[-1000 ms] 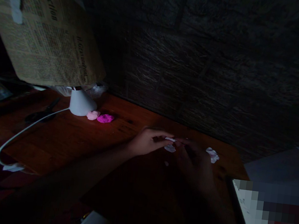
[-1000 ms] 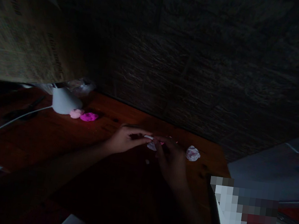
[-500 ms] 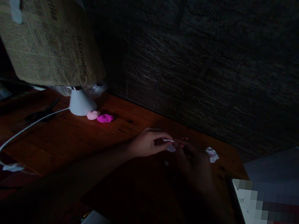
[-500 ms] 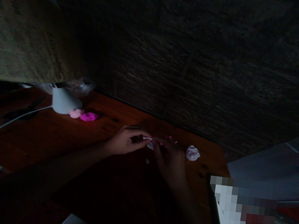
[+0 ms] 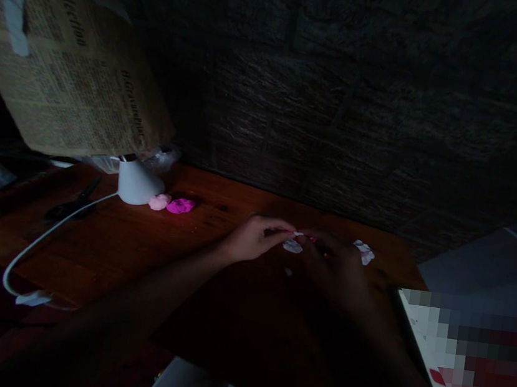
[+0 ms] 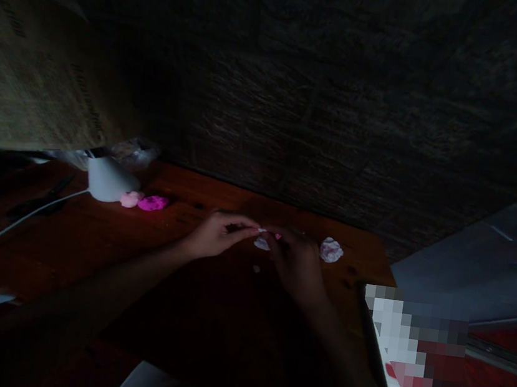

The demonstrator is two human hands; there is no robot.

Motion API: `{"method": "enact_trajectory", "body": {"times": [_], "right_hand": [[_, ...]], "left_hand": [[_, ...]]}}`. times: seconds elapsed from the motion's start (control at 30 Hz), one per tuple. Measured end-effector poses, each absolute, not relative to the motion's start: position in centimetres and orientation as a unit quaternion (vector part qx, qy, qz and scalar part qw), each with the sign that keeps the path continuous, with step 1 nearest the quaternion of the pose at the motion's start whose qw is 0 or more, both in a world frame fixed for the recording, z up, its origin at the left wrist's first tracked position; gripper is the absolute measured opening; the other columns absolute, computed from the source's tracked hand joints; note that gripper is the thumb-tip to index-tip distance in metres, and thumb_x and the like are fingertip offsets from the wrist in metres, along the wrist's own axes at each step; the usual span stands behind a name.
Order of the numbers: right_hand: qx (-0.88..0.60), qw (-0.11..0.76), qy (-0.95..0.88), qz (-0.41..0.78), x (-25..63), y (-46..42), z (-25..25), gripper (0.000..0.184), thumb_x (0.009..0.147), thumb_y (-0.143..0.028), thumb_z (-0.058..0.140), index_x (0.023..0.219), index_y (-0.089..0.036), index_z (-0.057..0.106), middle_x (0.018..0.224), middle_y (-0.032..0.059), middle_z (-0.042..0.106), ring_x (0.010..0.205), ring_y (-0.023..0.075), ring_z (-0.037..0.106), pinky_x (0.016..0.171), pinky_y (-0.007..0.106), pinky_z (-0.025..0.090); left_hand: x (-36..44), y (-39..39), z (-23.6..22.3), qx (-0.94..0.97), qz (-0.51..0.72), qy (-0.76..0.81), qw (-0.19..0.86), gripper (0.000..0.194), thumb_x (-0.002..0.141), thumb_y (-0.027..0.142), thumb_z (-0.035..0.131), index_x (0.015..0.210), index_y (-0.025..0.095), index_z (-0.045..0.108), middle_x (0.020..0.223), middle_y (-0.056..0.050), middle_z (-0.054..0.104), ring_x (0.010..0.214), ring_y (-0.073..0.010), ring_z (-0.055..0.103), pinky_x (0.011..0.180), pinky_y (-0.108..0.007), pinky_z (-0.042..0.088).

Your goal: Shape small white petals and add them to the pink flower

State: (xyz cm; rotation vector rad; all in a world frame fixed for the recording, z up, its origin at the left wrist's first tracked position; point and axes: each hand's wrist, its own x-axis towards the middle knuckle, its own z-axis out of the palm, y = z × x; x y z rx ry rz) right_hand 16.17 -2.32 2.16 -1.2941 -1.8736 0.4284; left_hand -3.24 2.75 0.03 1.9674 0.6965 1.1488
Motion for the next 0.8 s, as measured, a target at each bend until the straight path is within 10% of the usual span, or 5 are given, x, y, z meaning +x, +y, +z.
{"method": "enact_trajectory", "body": {"times": [0.8], "right_hand": [[-0.423, 0.489, -0.624, 0.439, 16.9, -1.4, 2.8, 0.045, 0.073, -0.052, 0.079, 0.106, -0.021, 0.075, 0.109, 0.0094, 0.076, 0.091, 0.0219, 0.071, 0.08, 0.037, 0.057]], "left_hand": [[-3.4, 3.2, -0.1, 0.579, 0.333, 0.28, 0.69, 0.044, 0.072, 0.052, 0.079, 0.086, 0.01, 0.073, 0.077, -0.008, 0.074, 0.065, -0.0112, 0.064, 0.067, -0.025, 0.049]]}}
